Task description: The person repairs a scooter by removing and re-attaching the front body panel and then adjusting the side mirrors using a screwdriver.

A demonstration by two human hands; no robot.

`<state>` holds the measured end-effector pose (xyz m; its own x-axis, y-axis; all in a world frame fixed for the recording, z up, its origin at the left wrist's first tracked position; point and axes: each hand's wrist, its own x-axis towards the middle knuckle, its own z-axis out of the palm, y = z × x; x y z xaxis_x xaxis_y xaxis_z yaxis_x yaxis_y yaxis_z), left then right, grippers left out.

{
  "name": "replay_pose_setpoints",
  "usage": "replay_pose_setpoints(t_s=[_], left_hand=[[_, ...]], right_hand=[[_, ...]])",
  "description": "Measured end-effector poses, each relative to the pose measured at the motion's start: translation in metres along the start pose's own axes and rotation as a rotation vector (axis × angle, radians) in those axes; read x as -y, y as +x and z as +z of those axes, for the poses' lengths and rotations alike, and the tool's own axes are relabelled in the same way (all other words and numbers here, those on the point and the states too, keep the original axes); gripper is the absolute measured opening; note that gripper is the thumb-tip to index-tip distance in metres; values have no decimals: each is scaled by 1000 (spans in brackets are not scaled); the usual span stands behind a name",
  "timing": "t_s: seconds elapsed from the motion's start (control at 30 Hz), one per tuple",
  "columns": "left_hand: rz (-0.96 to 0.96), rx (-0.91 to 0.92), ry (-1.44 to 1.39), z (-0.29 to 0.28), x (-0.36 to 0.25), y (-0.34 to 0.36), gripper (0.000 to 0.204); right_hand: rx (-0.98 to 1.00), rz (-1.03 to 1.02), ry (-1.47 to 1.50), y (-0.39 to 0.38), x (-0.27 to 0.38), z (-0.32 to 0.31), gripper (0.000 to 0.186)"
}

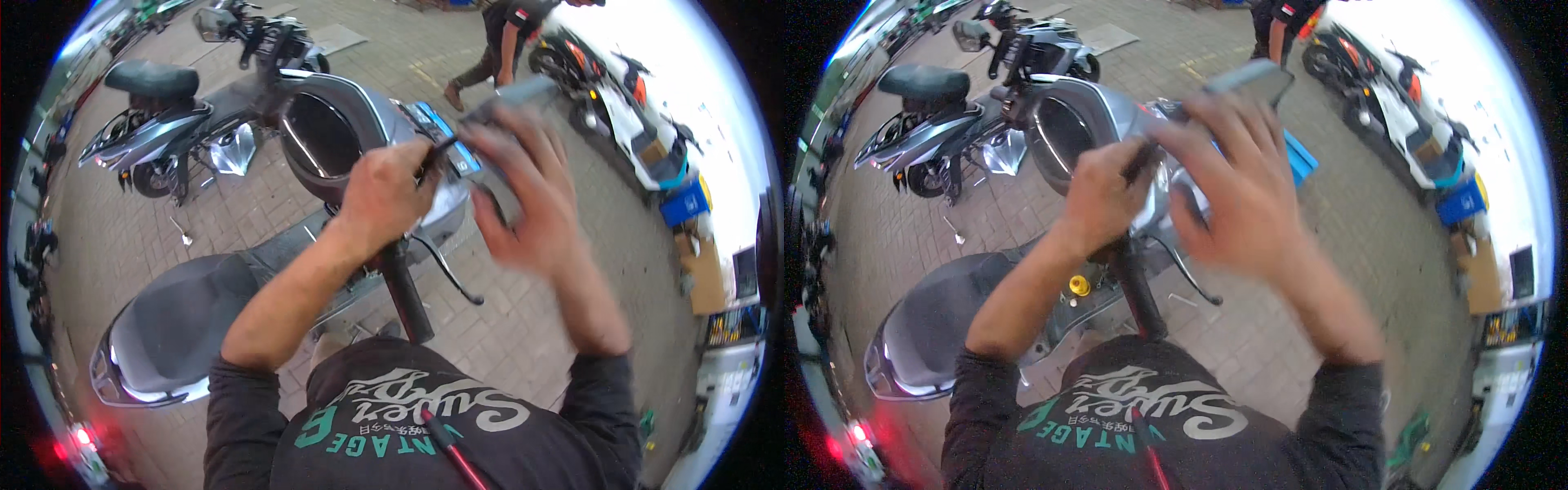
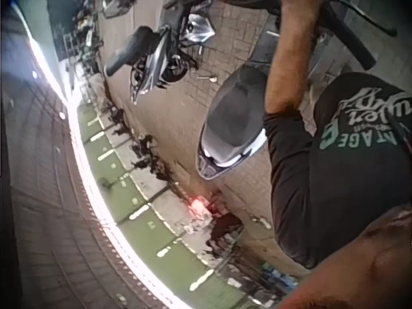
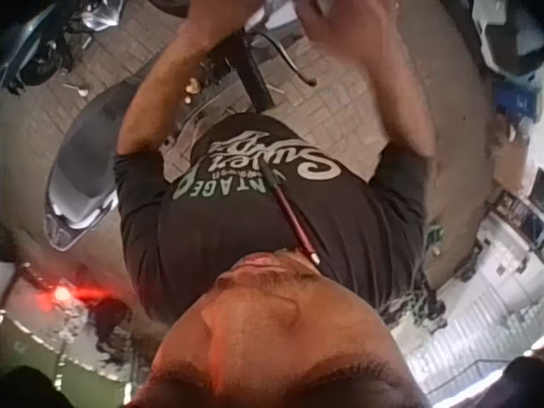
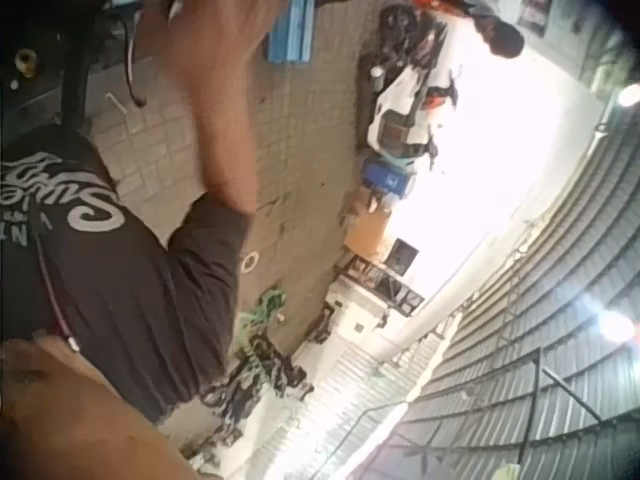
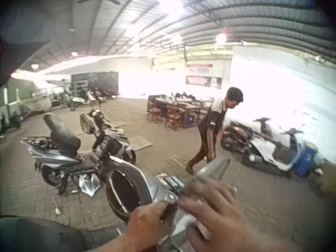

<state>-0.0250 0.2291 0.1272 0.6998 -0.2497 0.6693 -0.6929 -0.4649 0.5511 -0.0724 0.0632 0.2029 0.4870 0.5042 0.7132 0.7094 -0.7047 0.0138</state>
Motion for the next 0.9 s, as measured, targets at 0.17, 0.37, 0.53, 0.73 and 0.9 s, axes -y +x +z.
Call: replay_pose_setpoints(t_s=[0.17,0.37,0.53,0.73,0.9], left_hand=[[71,132,-138,-8,16,12,12],[208,257,-172,-6,28,11,21],[-1,657,-203,-41,23,22,35],[68,482,-129,-43,62,-23,33],[39,224,-22,-35,50,-42,26]], right_hand=[[550,-230,-476,59,-14,2,35],[857,-102,-456,65,4,3,25],[1057,38,-456,78,10,-1,19],[804,-309,-602,57,-4,-3,14],[693,-501,-594,56,-23,6,13]])
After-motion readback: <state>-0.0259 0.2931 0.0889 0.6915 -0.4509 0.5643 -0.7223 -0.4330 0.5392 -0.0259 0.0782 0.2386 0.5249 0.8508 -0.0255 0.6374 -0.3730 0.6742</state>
